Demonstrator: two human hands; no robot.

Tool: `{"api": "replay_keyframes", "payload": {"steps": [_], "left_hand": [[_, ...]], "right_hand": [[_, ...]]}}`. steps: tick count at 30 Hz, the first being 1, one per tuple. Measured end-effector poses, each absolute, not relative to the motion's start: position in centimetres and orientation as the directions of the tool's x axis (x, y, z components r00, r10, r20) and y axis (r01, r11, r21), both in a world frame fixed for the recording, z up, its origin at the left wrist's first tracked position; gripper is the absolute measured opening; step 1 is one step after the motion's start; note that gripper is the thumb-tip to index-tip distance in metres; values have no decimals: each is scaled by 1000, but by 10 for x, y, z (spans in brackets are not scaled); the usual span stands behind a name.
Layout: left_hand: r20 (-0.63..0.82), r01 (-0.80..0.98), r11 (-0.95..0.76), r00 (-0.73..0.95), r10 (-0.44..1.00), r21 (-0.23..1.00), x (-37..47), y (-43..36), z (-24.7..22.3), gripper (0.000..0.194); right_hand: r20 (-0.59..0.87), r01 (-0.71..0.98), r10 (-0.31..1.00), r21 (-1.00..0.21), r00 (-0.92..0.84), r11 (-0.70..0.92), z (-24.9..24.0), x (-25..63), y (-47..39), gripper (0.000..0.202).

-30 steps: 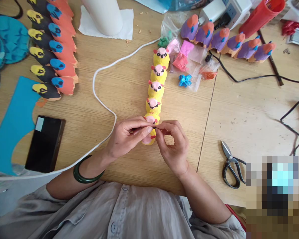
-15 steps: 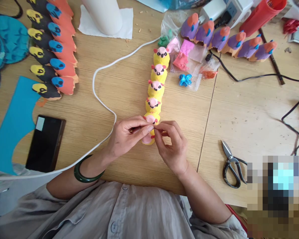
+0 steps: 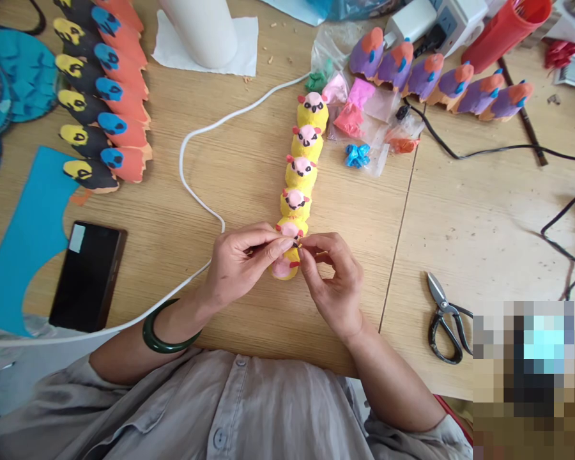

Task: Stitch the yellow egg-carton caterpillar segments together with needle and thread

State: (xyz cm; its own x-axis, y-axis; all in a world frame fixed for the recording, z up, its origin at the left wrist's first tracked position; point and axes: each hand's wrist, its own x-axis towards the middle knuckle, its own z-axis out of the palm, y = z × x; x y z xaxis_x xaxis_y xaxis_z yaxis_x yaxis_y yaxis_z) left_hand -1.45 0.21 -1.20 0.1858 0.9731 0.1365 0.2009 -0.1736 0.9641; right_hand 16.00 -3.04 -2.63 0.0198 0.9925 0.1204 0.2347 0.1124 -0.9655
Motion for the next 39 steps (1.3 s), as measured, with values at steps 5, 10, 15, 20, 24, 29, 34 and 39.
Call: {"api": "replay_keyframes", "payload": {"steps": [5, 10, 15, 20, 24, 29, 34, 39], "left_hand": [[159, 164, -189, 180, 971, 968, -12, 1, -11, 24], [44, 123, -71, 216, 976, 990, -13, 1, -10, 34], [-61, 61, 48, 226, 972, 997, -13, 1, -5, 45], [-63, 39, 56, 219, 974, 998, -12, 1, -7, 46], [-62, 25, 58, 220, 974, 998, -12, 1, -7, 45], [-59, 7, 59, 210, 976, 998, -12, 1, -7, 43], [-55, 14, 54, 224, 973, 998, -11, 0, -8, 42], [-28, 34, 20, 245, 969, 999, -11, 0, -11, 42]], "right_hand": [[183, 282, 983, -943, -5, 177, -25, 160, -31, 18], [221, 268, 975, -939, -16, 217, -24, 160, -29, 23], [210, 251, 977, -945, -23, 209, -23, 160, -28, 28], [205, 244, 979, -949, -12, 201, -26, 160, -29, 30], [197, 227, 980, -956, 23, 187, -29, 161, -29, 30], [215, 273, 976, -940, 14, 203, -28, 161, -27, 29], [229, 288, 973, -933, 12, 215, -29, 161, -27, 26], [242, 268, 970, -936, 21, 228, -31, 161, -27, 26]]}}
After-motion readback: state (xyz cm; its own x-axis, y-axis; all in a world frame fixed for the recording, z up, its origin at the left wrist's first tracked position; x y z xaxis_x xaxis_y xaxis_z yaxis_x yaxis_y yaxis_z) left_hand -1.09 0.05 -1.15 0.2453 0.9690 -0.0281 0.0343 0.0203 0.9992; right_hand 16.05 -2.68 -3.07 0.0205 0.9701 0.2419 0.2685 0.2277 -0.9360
